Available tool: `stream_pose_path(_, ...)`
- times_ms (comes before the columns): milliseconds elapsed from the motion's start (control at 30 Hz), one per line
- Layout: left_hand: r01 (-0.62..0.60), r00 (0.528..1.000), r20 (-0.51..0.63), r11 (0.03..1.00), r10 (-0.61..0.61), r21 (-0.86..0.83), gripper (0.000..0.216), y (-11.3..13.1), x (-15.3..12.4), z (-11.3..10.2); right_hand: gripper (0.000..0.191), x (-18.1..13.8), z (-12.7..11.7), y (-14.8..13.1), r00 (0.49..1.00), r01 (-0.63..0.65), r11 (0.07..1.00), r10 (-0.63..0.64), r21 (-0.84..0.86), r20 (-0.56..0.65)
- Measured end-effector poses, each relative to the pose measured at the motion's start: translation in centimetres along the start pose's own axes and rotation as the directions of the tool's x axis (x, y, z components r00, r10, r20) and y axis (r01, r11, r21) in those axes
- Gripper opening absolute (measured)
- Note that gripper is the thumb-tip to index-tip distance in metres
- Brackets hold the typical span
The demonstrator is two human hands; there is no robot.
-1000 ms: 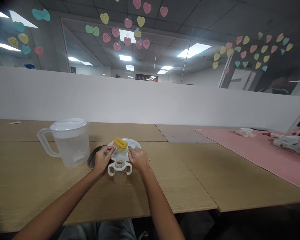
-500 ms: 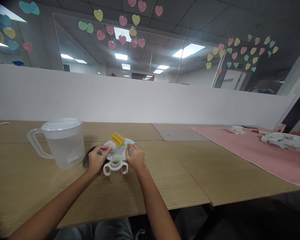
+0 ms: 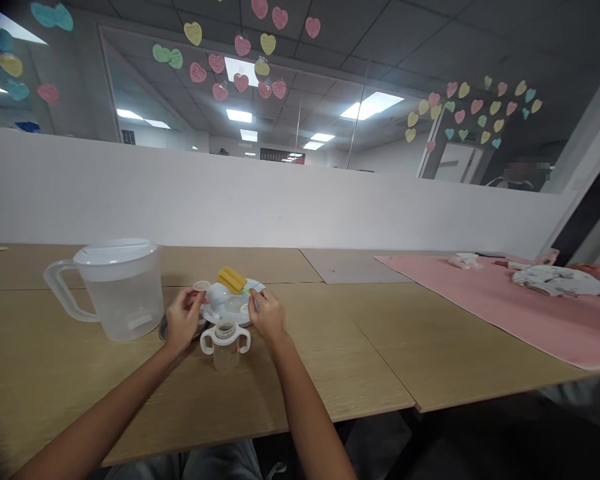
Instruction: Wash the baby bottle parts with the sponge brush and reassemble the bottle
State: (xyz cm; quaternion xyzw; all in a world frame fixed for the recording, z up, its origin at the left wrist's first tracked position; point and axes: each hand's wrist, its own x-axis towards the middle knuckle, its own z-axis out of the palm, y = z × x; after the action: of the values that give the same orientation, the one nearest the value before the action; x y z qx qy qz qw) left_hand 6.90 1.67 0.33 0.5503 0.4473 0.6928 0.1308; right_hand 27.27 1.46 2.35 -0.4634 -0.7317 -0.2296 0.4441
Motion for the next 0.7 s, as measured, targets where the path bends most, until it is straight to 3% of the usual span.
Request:
stream_pose_path(200,0.069,0.955,-0.273,0.984,-0.112,-0.163,0.04,0.1,1.9,-1.1,0.024,0.0,0.1,-0.1,0.998,0.03,1.0,-0.031,0.006,0.06)
stream_pose_path(267,0.112,0.935,-0.315,0.979,-0.162,-0.173,0.043,-0.1,2.6,-1.7,0.024,0.0,0.1,-0.1,0.998,0.023,1.0,-0.023,0.005,0.065)
stream_pose_path(433,0.284,0.949,-0.165,0.957,-0.269,0.069,0.046,-1.9,3.3,-2.7,0.024,0.0,0.0,0.0,0.995,0.01,1.0,-0.01,0.009,0.096)
stream_pose_path(700,0.266,0.945,0.051,0.851,-0.323,0.453,0.031,-4.4,2.9,-3.2,0.024,0.2,-0.1,0.0,0.993,-0.024,1.0,0.022,0.013,0.117)
